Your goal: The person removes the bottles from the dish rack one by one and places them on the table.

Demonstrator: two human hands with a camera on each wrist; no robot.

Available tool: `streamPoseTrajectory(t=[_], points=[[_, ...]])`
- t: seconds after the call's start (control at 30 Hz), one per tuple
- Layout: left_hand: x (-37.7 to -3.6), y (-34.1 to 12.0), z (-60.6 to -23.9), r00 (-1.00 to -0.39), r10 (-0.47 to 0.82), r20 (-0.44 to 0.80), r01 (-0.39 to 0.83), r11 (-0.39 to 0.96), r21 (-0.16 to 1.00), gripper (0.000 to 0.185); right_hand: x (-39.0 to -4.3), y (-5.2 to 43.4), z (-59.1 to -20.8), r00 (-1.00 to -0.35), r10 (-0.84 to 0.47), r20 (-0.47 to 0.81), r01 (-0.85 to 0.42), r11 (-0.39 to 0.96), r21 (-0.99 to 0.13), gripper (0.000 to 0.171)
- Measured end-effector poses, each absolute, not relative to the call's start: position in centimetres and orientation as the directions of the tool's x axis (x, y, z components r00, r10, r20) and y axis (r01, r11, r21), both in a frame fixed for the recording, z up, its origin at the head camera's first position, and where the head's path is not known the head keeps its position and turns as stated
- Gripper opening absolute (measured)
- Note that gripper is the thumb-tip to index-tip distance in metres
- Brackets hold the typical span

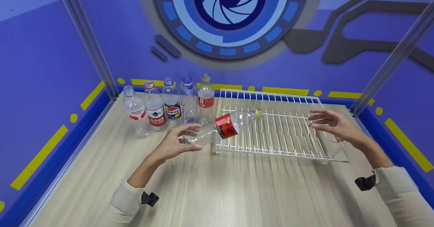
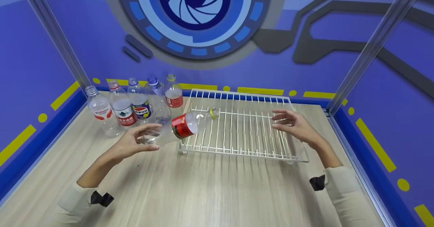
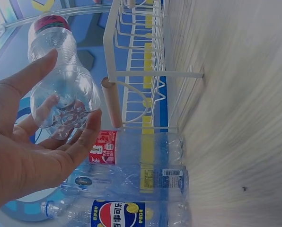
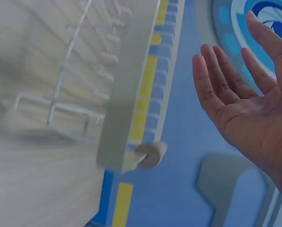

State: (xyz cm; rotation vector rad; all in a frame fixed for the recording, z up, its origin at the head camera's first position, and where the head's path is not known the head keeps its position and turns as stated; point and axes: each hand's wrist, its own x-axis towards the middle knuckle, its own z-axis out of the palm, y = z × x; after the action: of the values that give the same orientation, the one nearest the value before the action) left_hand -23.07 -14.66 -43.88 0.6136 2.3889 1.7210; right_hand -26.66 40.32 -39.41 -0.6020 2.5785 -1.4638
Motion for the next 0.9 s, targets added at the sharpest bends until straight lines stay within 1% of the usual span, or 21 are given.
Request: streamPoseTrajectory(t=[0.1, 0.2, 0.33, 0.47, 0.7, 0.9], points=[[-23.1, -14.8, -44.0, -0.914, 0.391, 0.105, 0.216, 0.250, 0.944, 0.068, -27.2, 41.9, -39.8, -0.918, -0.381, 0.112, -0.282, 0.427, -0.859, 0.046], [-23.0, -15.0, -44.1, -0.916, 0.392, 0.088, 0.187, 0.222, 0.957, 0.068, -27.6, 43.1, -40.3, -0.932, -0.338, 0.127, -0.269, 0.414, -0.870, 0.044], [-23.1, -15.2, -44.3, -0.916, 0.394, 0.079, 0.166, 0.193, 0.967, 0.068, -28.0, 44.2, -41.0, -0.961, -0.251, 0.117, -0.221, 0.441, -0.870, 0.041], [-23.1, -15.4, -44.7, -0.921, 0.381, 0.077, 0.157, 0.185, 0.970, 0.067, -28.4, 45.4, -41.8, -0.973, -0.203, 0.109, -0.192, 0.458, -0.868, 0.040], [-23.0, -15.3, -44.9, -0.938, 0.337, 0.075, 0.145, 0.188, 0.972, 0.067, -28.5, 47.3, -42.8, -0.983, -0.165, 0.084, -0.151, 0.453, -0.879, 0.041], [-23.2, -15.4, -45.3, -0.940, 0.332, 0.081, 0.147, 0.179, 0.973, 0.072, -28.4, 48.5, -44.1, -0.986, -0.168, 0.013, -0.091, 0.465, -0.881, 0.047]])
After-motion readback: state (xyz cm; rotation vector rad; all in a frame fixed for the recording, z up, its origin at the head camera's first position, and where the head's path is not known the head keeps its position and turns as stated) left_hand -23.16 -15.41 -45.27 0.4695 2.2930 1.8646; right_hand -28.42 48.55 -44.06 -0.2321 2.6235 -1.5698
